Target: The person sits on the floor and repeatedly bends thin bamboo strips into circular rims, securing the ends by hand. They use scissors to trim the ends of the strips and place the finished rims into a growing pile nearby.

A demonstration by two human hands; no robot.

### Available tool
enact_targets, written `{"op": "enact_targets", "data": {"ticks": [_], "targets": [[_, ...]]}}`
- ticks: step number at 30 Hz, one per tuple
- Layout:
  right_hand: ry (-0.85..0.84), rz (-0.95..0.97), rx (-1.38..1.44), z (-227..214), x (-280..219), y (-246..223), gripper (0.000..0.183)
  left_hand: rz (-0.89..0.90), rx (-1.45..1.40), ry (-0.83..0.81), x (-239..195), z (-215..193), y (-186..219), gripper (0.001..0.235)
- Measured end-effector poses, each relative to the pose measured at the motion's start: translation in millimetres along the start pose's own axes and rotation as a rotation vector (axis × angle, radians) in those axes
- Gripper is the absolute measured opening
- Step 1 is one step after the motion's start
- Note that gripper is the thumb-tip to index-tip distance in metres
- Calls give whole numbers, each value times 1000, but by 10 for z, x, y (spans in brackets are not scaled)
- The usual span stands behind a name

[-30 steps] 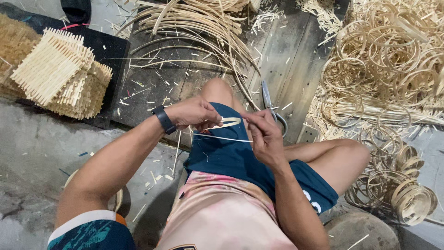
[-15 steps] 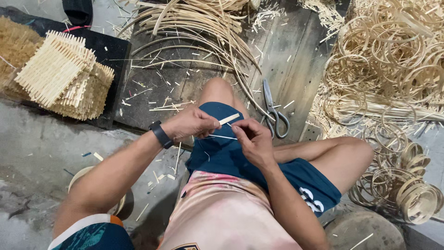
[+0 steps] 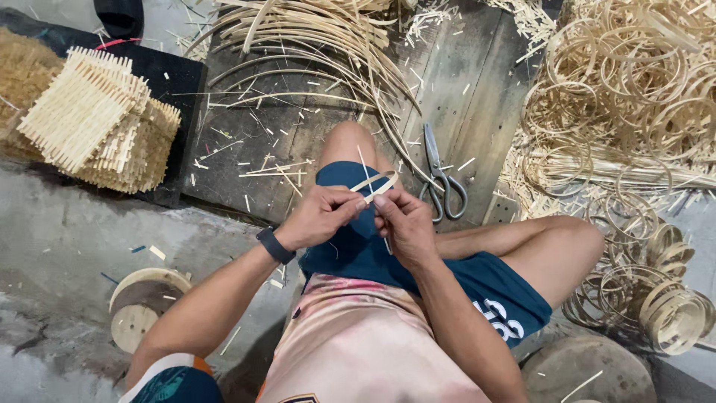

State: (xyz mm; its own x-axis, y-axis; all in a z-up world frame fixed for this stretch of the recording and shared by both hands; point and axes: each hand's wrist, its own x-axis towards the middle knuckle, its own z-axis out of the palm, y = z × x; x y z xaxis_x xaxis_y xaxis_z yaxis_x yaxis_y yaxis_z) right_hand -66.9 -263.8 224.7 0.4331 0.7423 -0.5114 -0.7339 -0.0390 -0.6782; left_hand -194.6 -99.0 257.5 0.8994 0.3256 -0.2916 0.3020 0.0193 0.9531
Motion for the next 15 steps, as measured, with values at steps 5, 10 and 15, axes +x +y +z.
{"op": "enact_targets", "data": {"ticks": [5,10,15], "targets": [[40,-129,-129,-18,-16,13,14,-8,-12,-11,12,86,29,26],[53,-173,-199,-14,-38,-61,14,-57,20,51,12,169,140,23],[90,-161,-343,-15,-63,-268,11,67,138,161,42,252,191,20]]}}
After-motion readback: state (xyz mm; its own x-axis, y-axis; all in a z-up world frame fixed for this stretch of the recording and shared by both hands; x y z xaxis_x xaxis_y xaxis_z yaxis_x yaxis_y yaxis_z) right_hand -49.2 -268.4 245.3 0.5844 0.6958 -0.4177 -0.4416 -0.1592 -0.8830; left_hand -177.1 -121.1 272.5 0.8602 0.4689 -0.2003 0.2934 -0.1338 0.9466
